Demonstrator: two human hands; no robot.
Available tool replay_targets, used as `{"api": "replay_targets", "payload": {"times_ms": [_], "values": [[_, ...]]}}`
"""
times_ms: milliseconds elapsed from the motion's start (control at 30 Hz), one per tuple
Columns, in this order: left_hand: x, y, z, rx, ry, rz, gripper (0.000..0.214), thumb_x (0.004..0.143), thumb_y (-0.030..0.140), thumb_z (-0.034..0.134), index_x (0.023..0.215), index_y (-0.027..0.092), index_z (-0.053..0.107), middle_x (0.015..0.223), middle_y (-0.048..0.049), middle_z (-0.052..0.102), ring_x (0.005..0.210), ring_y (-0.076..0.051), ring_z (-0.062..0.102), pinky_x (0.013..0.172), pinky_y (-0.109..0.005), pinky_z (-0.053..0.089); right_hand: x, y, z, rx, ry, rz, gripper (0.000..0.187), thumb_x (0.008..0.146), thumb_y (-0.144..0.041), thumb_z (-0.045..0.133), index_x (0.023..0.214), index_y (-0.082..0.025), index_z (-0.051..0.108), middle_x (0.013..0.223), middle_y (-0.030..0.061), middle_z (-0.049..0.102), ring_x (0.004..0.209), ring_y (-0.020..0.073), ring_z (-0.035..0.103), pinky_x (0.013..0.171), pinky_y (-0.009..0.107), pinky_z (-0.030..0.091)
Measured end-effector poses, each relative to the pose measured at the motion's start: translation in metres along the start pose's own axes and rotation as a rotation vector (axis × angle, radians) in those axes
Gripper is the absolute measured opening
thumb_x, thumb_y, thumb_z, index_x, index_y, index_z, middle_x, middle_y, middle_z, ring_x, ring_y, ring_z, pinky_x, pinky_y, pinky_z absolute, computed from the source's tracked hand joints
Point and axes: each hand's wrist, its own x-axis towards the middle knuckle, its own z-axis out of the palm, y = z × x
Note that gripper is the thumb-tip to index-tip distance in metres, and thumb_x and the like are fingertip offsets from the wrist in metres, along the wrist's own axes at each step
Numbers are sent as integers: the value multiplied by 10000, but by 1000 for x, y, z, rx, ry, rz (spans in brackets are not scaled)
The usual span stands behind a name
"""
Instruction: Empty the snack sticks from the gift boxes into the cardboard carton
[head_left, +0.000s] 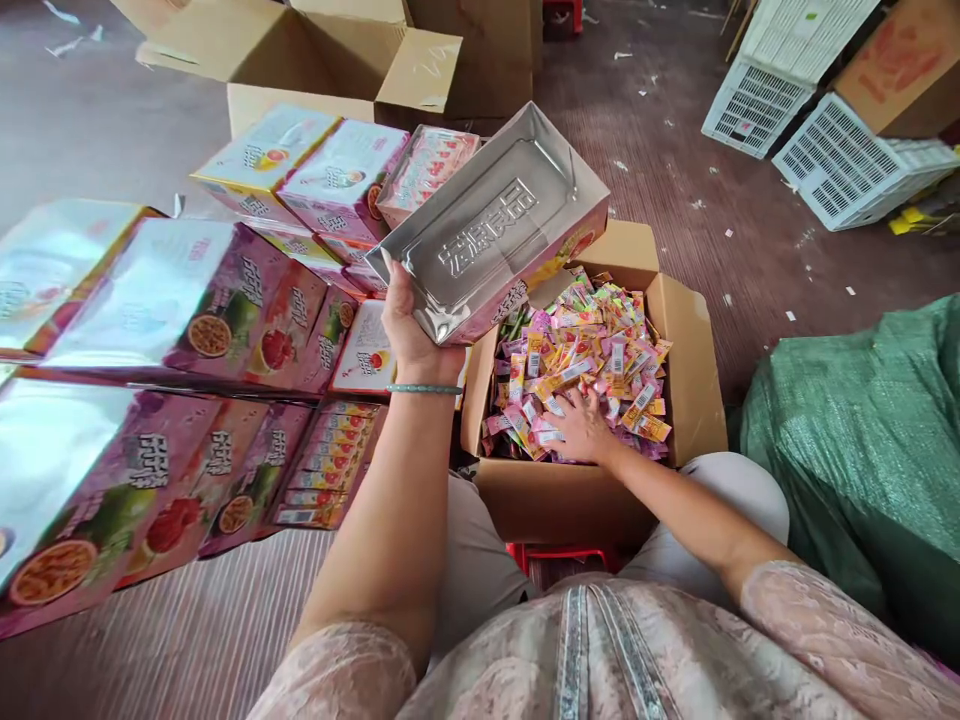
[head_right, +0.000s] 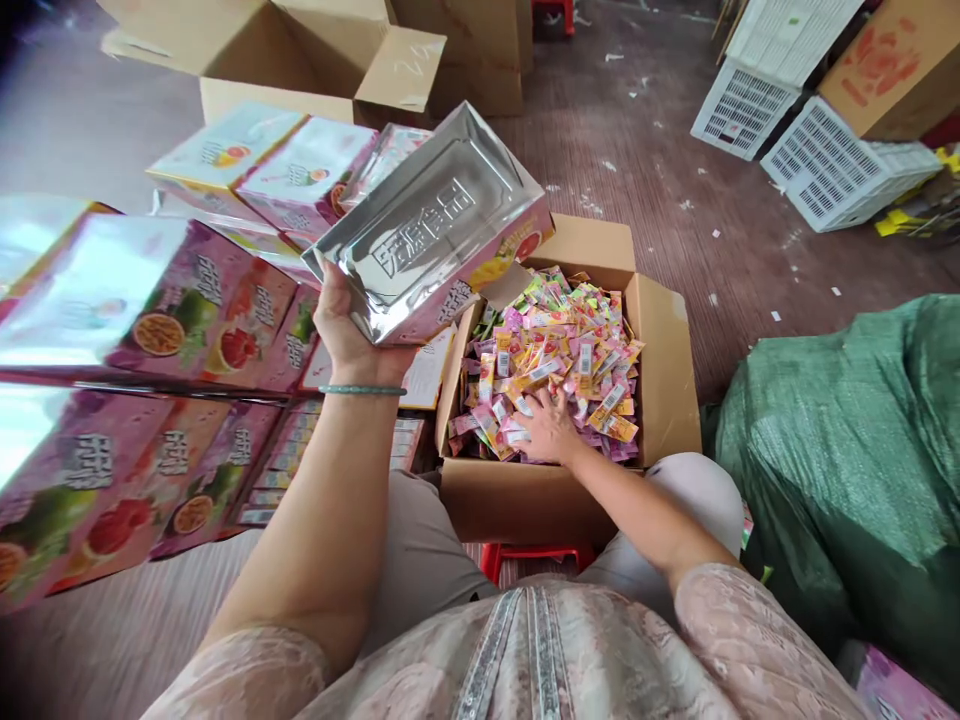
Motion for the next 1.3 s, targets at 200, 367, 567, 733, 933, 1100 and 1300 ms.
{"api": "replay_targets", "payload": {"times_ms": [200,367,567,733,933,1100,1300], "values": [[-2,5,9,-215,55,7,404,1139,395,480,1424,198,687,1474,-47,739,1489,-248,610,1289,-487,502,-27,-25,-15,69,-42,-61,687,1029,-657,653,1625,-321,584,1690,174,459,1439,406,486,1176,645,451],[-6,13,3,-221,104,-34,379,1144,368,434,1259,184,744,1411,-33,772,1478,-253,617,1292,-482,502,-22,8,-21,-23,191,171,686,1072,-608,605,1688,-322,507,1806,175,275,1607,489,276,1249,759,322],[-11,15,-5,-157,159,-19,338,1111,398,520,1119,181,779,1307,-58,810,1489,-268,602,1304,-458,473,40,68,-2,-94,196,300,626,1114,-501,521,1722,-378,436,1849,122,196,1651,541,157,1205,903,223],[-14,11,-12,-106,158,-34,383,1120,407,499,1003,196,796,1226,-43,833,1405,-261,669,1268,-439,512,94,100,-7,-89,266,369,657,1119,-457,474,1757,-347,364,1849,141,194,1666,529,122,1198,913,216],[-7,7,-24,-59,166,-85,306,1087,434,580,1084,210,789,1295,-19,819,1518,-281,578,1280,-493,513,122,142,-12,11,165,387,672,1153,-578,371,1775,-329,315,1871,134,71,1695,489,70,1240,885,158],[-3,8,-31,31,112,-72,346,1046,549,618,1248,319,778,1328,31,808,1557,-273,544,1307,-494,490,108,150,-16,56,73,432,709,1154,-607,336,1786,-289,286,1866,164,68,1710,444,69,1266,854,153],[-7,-3,-8,-93,27,-138,509,981,647,682,1335,285,738,1387,-79,776,1515,-345,582,1215,-549,566,44,118,-38,140,-78,506,758,1112,-688,422,1765,-311,348,1856,146,161,1723,426,96,1287,815,214]]}}
